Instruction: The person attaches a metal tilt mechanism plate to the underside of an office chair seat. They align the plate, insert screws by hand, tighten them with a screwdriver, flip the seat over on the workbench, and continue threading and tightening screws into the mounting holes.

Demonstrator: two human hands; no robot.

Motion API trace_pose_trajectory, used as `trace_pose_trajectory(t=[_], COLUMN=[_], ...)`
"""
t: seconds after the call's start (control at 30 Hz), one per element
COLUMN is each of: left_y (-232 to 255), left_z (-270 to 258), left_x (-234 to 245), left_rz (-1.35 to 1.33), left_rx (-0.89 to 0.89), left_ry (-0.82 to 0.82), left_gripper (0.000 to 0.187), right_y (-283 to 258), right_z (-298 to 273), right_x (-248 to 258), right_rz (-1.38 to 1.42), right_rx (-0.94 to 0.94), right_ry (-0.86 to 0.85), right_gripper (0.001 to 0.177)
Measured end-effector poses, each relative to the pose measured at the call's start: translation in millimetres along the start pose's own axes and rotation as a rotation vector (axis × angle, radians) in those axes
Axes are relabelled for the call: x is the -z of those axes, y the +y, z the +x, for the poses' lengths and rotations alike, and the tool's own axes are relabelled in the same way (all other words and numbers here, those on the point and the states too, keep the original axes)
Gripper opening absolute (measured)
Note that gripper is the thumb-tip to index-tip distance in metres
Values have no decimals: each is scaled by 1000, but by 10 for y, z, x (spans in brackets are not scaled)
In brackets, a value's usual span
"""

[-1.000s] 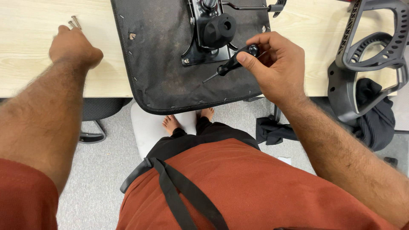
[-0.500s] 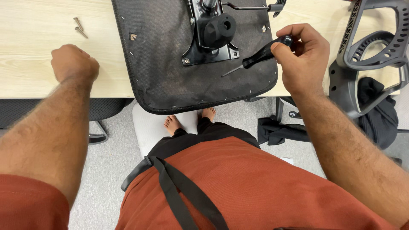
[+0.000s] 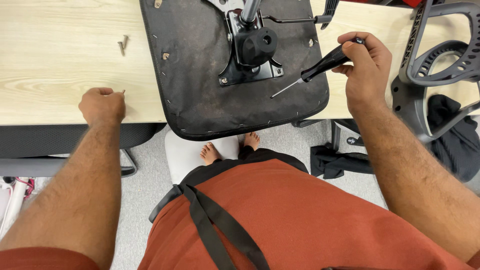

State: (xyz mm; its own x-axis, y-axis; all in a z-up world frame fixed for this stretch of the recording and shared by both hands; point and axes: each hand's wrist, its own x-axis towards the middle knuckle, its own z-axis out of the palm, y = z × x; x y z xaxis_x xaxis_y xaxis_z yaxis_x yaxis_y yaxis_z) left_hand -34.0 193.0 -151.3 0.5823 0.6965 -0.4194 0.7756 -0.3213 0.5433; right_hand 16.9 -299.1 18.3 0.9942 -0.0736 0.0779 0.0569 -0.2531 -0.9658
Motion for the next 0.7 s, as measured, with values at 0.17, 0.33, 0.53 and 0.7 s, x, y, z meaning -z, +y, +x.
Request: trace_pose_trajectory(t=[0.17, 0.33, 0.53, 0.7], left_y=[-270, -257, -77, 30], left_z=[134, 240, 123, -46], left_x=[-36, -92, -106, -181], left_rz=[-174, -279, -343, -430], left_rx=[9, 14, -15, -53], left_ry=[-92, -88, -71, -82], left_gripper=[21, 18, 12, 13], right_y=[31, 92, 192, 212], right_z=[-39, -81, -4, 51], right_x=[-1, 7, 64, 34], right_rz=[0, -35, 62, 155], right_rx=[-43, -96, -122, -208], right_ry=[36, 40, 47, 132], right_gripper=[18, 18, 14, 20])
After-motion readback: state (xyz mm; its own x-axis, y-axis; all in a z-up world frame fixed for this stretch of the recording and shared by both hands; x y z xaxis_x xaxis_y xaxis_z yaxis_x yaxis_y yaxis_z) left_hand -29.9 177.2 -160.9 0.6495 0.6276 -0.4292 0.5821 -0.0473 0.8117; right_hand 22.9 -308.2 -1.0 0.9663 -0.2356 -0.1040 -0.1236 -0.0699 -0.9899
